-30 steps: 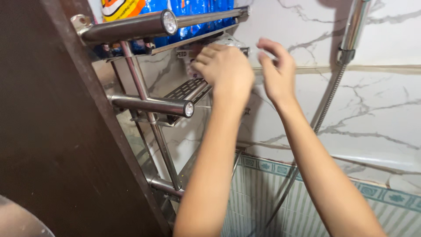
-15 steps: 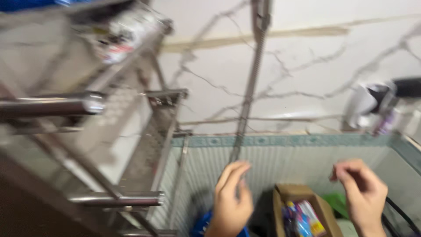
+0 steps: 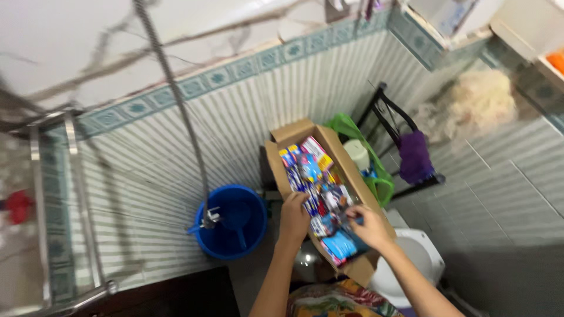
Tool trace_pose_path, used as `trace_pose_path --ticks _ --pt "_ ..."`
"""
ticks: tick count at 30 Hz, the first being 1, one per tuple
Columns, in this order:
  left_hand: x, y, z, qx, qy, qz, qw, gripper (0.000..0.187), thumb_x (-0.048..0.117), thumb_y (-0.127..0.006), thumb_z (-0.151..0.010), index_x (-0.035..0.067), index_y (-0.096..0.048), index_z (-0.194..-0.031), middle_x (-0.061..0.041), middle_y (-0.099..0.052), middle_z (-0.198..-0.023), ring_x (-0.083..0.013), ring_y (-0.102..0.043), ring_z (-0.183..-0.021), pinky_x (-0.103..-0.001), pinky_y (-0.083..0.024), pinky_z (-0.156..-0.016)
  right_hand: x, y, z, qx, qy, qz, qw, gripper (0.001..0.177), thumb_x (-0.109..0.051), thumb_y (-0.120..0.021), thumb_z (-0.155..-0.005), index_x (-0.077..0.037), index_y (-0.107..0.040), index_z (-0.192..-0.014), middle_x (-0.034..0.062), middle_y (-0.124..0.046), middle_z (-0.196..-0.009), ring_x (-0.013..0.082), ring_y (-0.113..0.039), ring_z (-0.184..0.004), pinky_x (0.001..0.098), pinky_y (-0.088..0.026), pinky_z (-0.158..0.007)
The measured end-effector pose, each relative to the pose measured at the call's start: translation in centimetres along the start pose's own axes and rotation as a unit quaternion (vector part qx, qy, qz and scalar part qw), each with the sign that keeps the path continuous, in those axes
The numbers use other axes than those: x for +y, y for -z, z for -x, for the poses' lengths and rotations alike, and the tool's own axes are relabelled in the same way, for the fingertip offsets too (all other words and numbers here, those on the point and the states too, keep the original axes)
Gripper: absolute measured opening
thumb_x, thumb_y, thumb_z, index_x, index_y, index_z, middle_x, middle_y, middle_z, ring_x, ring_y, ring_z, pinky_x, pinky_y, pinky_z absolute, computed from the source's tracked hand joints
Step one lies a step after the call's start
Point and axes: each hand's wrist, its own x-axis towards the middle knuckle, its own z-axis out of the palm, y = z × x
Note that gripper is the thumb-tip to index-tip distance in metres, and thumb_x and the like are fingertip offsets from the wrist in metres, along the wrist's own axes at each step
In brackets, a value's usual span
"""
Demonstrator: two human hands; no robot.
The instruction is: The person organizes cleaning supplies in a bathroom by taking small boxes and packets from a cardboard box and placing them onto a wall-mounted metal rack. They use scissors to cut open the packaging of some items before arranging them on the shelf.
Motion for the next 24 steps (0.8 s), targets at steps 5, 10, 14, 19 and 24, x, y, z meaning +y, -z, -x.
trace_pose_path --ticks 5,10,14,19,24 --pt "-9.1 -9.8 0.4 -0.108 0.083 -0.109 0.985 0.025 -0.006 -0.059 -0.077 -0.006 -0.072 -0.099 -0.028 -0.068 -0.105 -0.0450 -0.065 -0.104 -0.047 -0.052 -0.092 3.8 -5.7 -3.0 -0.025 0.009 0.033 0.999 0.023 0.000 -0.065 -0.075 -0.002 -0.072 -0.097 0.0177 -0.071 -0.099 0.0316 -0.070 -0.094 0.0402 -0.056 -0.086" --pt "-15.9 -15.7 2.0 -0.300 0.233 -0.229 0.896 0.025 0.007 -0.062 -0.090 -0.001 -0.073 -0.110 -0.029 -0.063 -0.125 -0.0443 -0.064 -0.119 -0.048 -0.054 -0.098 7.1 -11.4 -4.2 -0.189 -0.033 0.118 0.974 0.028 -0.007 -0.065 -0.081 -0.005 -0.070 -0.109 0.0224 -0.072 -0.102 0.0347 -0.072 -0.096 0.0416 -0.057 -0.088" --pt "-20.2 -19.5 1.0 -0.406 0.262 -0.309 0.819 0.032 0.018 -0.061 -0.093 0.003 -0.071 -0.119 -0.026 -0.060 -0.135 -0.0404 -0.060 -0.127 -0.048 -0.050 -0.104 6.9 -14.6 -3.9 -0.305 -0.059 0.267 0.912 0.032 -0.031 -0.067 -0.087 -0.010 -0.073 -0.112 0.0193 -0.072 -0.114 0.0345 -0.068 -0.108 0.0428 -0.054 -0.094" --pt "-25.2 -23.1 0.9 -0.448 0.270 -0.348 0.778 0.043 0.034 -0.054 -0.098 0.006 -0.068 -0.128 -0.022 -0.058 -0.142 -0.0380 -0.057 -0.132 -0.049 -0.046 -0.109 8.1 -17.4 -6.1 -0.379 -0.023 0.407 0.830 0.040 -0.040 -0.059 -0.091 -0.017 -0.072 -0.120 0.0120 -0.067 -0.129 0.0296 -0.068 -0.114 0.0457 -0.055 -0.091" --pt "-29.2 -24.1 2.2 -0.466 0.273 -0.341 0.770 0.054 0.049 -0.047 -0.103 0.009 -0.065 -0.136 -0.019 -0.056 -0.148 -0.0355 -0.054 -0.137 -0.050 -0.041 -0.114 5.5 -16.3 -6.6 -0.334 -0.052 0.378 0.862 0.071 -0.054 -0.077 -0.077 -0.006 -0.064 -0.127 0.0178 -0.062 -0.132 0.0321 -0.065 -0.115 0.0419 -0.053 -0.095"
